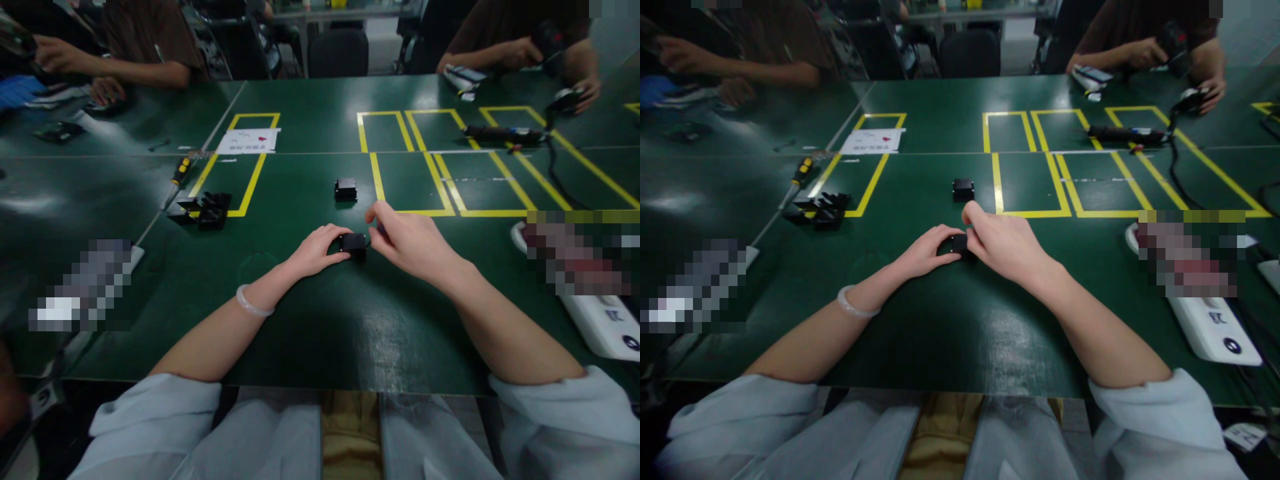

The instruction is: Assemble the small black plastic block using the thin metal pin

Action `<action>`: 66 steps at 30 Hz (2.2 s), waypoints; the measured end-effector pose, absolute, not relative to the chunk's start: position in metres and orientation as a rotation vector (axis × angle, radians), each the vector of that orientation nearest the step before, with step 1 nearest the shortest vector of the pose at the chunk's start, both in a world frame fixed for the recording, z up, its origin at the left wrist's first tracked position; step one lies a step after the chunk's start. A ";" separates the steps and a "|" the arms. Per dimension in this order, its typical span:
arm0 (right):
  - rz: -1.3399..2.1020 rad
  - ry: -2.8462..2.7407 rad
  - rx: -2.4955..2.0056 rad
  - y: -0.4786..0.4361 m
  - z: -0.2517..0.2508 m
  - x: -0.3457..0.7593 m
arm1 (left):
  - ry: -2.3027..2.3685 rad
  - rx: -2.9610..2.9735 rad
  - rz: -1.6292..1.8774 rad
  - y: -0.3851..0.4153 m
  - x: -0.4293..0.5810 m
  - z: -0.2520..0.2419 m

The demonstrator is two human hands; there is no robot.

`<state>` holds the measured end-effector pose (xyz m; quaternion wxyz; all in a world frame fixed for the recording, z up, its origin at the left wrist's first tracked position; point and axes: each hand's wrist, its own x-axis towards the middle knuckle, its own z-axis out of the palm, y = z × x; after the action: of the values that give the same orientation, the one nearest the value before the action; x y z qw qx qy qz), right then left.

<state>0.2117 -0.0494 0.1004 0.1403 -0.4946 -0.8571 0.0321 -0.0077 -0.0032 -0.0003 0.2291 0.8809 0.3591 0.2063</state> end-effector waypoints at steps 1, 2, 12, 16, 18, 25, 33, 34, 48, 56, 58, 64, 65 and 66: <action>0.085 -2.481 -1.434 -0.049 0.101 0.212 | 0.992 2.427 0.568 -0.003 -0.008 -0.001; 0.074 -2.487 -1.443 -0.049 0.101 0.212 | 0.997 2.429 0.568 -0.003 -0.008 -0.001; -0.009 -2.500 -1.558 -0.050 0.103 0.210 | 1.008 2.414 0.550 -0.004 -0.008 0.002; -0.007 -2.480 -1.528 -0.050 0.104 0.211 | 1.008 2.412 0.535 -0.004 -0.007 0.002; -0.003 -2.491 -1.517 -0.050 0.103 0.211 | 1.009 2.418 0.546 -0.003 -0.008 0.001; -0.030 -2.523 -1.575 -0.050 0.105 0.210 | 1.002 2.422 0.550 -0.004 -0.008 0.001; -0.009 -2.499 -1.510 -0.051 0.104 0.212 | 1.008 2.420 0.546 -0.004 -0.007 0.001; -0.013 -2.508 -1.511 -0.050 0.104 0.212 | 1.009 2.422 0.545 -0.004 -0.007 0.001; 0.004 -2.520 -1.524 -0.051 0.105 0.212 | 1.002 2.419 0.555 -0.003 -0.008 0.000; -0.011 -2.529 -1.554 -0.052 0.107 0.211 | 1.004 2.408 0.539 -0.004 -0.007 0.002; -0.007 -2.517 -1.535 -0.052 0.107 0.211 | 1.000 2.410 0.548 -0.004 -0.007 0.002; -0.004 -2.528 -1.517 -0.051 0.105 0.212 | 1.009 2.420 0.551 -0.003 -0.008 0.000; -0.012 -2.533 -1.522 -0.051 0.104 0.212 | 1.009 2.421 0.553 -0.003 -0.008 0.000; -0.021 -2.536 -1.527 -0.051 0.104 0.212 | 1.009 2.421 0.555 -0.004 -0.008 0.000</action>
<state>0.2122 -0.0506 0.1045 0.0905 -0.5137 -0.8531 -0.0071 -0.0077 -0.0036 0.0000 0.2283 0.8793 0.3663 0.2014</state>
